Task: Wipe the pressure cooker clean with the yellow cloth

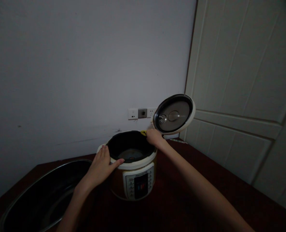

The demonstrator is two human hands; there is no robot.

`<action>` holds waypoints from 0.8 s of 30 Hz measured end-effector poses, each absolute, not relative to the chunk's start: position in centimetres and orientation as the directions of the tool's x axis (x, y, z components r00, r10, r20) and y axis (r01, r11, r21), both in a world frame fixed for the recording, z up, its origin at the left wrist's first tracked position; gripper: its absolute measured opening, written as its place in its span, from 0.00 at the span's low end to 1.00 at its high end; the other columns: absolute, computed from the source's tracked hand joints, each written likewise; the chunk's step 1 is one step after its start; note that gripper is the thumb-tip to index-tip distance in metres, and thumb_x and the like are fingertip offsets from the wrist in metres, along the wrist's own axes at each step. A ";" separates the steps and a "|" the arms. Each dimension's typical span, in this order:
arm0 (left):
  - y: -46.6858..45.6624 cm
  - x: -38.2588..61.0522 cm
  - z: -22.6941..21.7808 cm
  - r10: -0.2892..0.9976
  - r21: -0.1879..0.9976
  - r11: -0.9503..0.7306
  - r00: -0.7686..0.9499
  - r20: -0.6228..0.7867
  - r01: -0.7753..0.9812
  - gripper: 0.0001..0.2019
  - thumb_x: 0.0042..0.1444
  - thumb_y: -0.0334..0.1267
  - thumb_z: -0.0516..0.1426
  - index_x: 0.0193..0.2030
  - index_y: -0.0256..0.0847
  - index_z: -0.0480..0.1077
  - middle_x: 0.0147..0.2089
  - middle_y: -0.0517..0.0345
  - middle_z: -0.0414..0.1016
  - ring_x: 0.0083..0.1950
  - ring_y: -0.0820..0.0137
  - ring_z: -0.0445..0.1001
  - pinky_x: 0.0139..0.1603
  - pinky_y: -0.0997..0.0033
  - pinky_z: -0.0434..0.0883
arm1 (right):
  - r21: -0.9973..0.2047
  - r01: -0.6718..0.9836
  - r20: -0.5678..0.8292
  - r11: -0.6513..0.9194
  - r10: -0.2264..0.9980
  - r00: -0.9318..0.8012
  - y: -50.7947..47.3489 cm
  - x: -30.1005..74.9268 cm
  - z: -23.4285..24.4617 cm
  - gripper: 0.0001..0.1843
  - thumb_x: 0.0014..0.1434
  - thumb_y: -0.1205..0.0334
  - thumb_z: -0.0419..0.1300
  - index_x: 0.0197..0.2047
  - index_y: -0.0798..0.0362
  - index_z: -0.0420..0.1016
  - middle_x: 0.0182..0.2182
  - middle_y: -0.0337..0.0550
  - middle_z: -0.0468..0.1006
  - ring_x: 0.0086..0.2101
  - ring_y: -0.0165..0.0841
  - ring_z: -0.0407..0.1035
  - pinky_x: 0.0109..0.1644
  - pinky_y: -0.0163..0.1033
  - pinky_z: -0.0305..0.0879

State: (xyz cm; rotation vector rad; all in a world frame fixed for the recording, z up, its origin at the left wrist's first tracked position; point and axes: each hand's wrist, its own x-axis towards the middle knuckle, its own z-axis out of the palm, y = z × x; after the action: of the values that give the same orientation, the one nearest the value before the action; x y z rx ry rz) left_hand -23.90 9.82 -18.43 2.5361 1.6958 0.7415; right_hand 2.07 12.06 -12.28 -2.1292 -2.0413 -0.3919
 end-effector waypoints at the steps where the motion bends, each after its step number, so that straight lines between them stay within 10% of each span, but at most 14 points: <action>1: 10.0 -24.0 -18.6 0.870 0.260 -0.418 0.302 0.389 0.870 0.47 0.51 0.64 0.44 0.66 0.24 0.48 0.69 0.31 0.49 0.71 0.49 0.44 0.67 0.49 0.49 | 0.060 0.996 0.309 -0.060 0.950 0.038 11.7 2.0 -12.4 0.18 0.59 0.73 0.49 0.47 0.64 0.76 0.44 0.65 0.77 0.46 0.48 0.73 0.45 0.44 0.68; 19: 10.3 -24.0 -18.8 0.872 0.243 -0.420 0.314 0.376 0.875 0.49 0.52 0.65 0.45 0.65 0.18 0.47 0.69 0.25 0.45 0.71 0.48 0.42 0.67 0.49 0.48 | -0.025 0.999 0.608 0.023 0.794 -0.003 5.5 3.1 -6.1 0.18 0.57 0.71 0.46 0.46 0.62 0.71 0.39 0.57 0.77 0.38 0.39 0.72 0.39 0.38 0.62; 24: 10.6 -24.2 -19.2 0.868 0.247 -0.417 0.303 0.392 0.875 0.48 0.52 0.64 0.46 0.66 0.21 0.48 0.69 0.27 0.46 0.71 0.48 0.43 0.67 0.50 0.48 | 0.044 0.999 0.480 0.022 0.876 -0.040 10.1 2.3 -7.2 0.17 0.59 0.73 0.47 0.48 0.63 0.72 0.43 0.60 0.76 0.44 0.41 0.72 0.43 0.38 0.63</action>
State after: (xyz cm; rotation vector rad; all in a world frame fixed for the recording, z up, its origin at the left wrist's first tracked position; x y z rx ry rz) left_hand -24.17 10.57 -19.18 2.5463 1.7036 0.7530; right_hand 2.31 10.09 -7.19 -1.9208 -1.9861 -0.5381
